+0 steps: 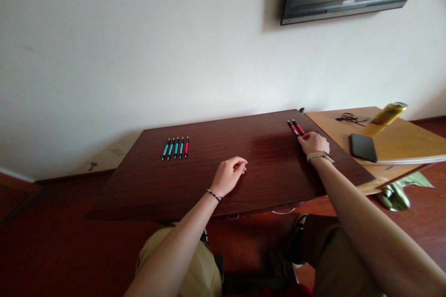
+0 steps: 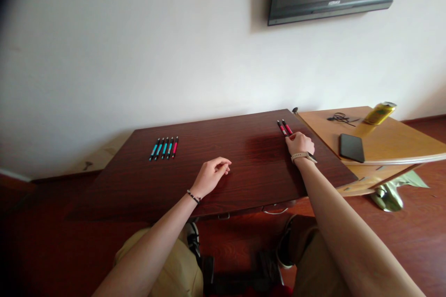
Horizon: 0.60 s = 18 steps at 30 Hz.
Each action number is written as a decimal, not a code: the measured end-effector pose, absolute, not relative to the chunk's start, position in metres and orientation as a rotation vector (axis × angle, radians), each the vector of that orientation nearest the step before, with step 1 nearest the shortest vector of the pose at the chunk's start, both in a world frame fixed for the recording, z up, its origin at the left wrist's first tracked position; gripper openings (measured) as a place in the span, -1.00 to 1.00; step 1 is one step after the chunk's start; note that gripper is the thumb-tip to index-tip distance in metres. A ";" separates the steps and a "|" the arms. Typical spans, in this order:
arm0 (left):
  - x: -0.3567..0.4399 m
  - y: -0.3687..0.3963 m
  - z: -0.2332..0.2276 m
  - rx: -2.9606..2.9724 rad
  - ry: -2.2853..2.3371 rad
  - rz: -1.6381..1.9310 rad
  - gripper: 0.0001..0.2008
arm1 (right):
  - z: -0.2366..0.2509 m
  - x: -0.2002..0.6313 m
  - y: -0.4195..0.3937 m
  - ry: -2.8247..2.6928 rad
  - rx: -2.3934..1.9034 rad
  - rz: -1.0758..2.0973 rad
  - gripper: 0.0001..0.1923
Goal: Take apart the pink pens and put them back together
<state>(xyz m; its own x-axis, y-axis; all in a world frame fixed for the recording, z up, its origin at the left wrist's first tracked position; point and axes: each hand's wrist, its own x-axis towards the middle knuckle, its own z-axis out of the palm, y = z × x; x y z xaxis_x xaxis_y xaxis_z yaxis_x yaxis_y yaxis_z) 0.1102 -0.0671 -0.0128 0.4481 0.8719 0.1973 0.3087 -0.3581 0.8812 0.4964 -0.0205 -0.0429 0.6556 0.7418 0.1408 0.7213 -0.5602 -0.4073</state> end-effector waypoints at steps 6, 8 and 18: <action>0.111 -0.067 -0.015 1.886 0.982 0.876 -0.79 | -0.044 0.499 -0.020 -1.158 -2.421 0.054 -0.61; 0.111 -0.067 -0.014 1.883 0.986 0.873 -0.79 | -0.045 0.500 -0.020 -1.163 -2.414 0.057 -0.61; 0.110 -0.067 -0.013 1.927 0.987 0.859 -0.78 | -0.031 0.486 -0.040 -1.306 -2.472 0.065 -0.70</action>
